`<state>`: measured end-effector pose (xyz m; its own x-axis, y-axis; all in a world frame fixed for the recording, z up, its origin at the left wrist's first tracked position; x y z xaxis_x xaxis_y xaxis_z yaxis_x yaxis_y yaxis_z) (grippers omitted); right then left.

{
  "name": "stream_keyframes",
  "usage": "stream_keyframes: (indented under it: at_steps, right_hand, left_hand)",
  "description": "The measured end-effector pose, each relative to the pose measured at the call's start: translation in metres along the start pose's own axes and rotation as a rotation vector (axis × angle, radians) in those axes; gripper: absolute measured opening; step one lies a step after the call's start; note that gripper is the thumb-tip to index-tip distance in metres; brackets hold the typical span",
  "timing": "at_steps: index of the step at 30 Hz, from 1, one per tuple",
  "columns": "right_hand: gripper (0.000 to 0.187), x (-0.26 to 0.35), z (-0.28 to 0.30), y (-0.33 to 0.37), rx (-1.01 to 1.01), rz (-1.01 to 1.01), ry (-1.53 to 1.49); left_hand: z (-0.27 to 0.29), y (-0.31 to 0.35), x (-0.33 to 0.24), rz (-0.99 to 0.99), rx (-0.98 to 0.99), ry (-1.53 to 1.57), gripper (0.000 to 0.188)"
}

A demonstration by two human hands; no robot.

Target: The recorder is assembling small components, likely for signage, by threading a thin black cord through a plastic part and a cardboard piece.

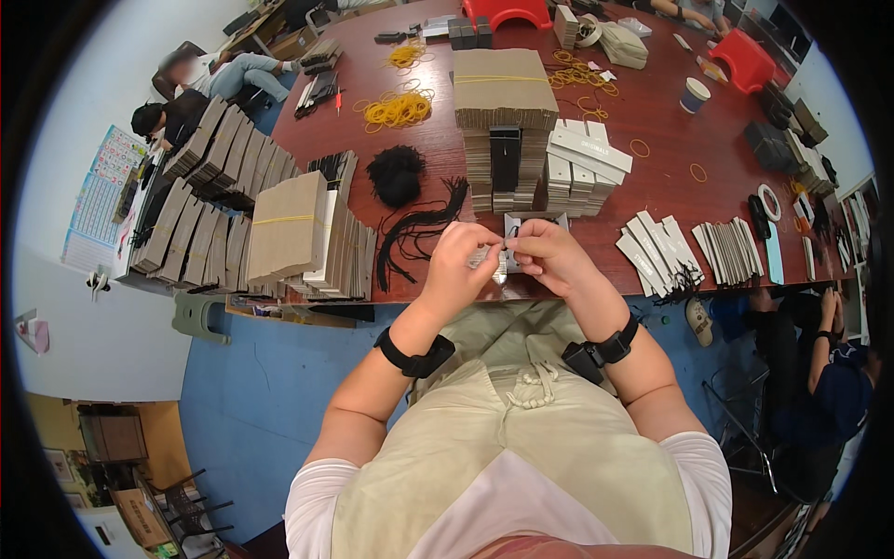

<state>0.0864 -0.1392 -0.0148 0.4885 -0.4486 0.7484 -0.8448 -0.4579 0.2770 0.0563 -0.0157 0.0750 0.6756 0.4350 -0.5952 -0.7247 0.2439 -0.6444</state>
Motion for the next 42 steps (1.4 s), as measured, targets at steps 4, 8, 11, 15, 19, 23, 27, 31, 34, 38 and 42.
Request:
stream_keyframes:
  at_steps: [4, 8, 11, 15, 19, 23, 27, 31, 34, 38, 42]
  right_hand:
    - [0.014, 0.0, 0.004, -0.002, 0.013, 0.025, -0.033]
    - [0.015, 0.005, 0.001, -0.001, 0.017, 0.044, 0.014]
    - [0.016, 0.008, -0.001, 0.001, 0.001, 0.06, 0.07]
    - [0.017, 0.016, -0.004, 0.003, 0.022, 0.136, 0.135]
    - [0.016, 0.019, -0.008, 0.004, 0.057, 0.168, 0.172]
    - [0.014, 0.026, -0.003, 0.006, -0.045, 0.356, 0.482]
    - [0.011, 0.042, -0.015, 0.021, -0.284, 0.53, 0.931]
    - [0.01, 0.049, -0.026, 0.034, -0.287, 0.74, 0.814]
    - [0.01, 0.049, -0.029, 0.037, -0.223, 0.781, 0.751]
    - [0.009, 0.051, -0.033, 0.038, -0.202, 0.801, 0.795]
    - [0.009, 0.055, -0.04, 0.041, -0.176, 0.86, 0.826]
  left_hand:
    - [-0.004, 0.008, 0.019, 0.284, -0.012, 0.214, 0.015]
    - [-0.017, 0.024, 0.043, 0.491, 0.113, 0.34, 0.016]
    - [-0.022, 0.03, 0.05, 0.589, 0.142, 0.437, 0.014]
    - [-0.024, 0.031, 0.048, 0.733, 0.145, 0.644, 0.011]
    - [-0.024, 0.031, 0.055, 0.694, 0.151, 0.546, 0.01]
    - [-0.013, 0.017, 0.04, 0.48, 0.112, 0.302, 0.007]
    - [-0.005, 0.005, 0.005, 0.1, -0.006, 0.04, 0.009]
    - [-0.001, 0.001, 0.007, 0.134, -0.013, 0.087, 0.006]
    - [-0.002, 0.007, 0.025, 0.299, 0.004, 0.308, 0.007]
    - [-0.017, 0.019, 0.047, 0.623, 0.077, 0.62, 0.015]
    - [-0.026, 0.025, 0.052, 0.688, 0.106, 0.724, 0.014]
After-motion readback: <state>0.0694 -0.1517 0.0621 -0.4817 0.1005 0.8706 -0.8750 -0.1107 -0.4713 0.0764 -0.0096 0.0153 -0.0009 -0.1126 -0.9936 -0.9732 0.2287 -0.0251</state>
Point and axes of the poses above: each hand's wrist, its own y-axis away from the middle knuckle, its own z-axis out of the back of the hand, x = y × z, the point moved 8 cm from there along -y, towards the middle knuckle, and after that the axes turned 1 degree about y, right-handed, at the moved point
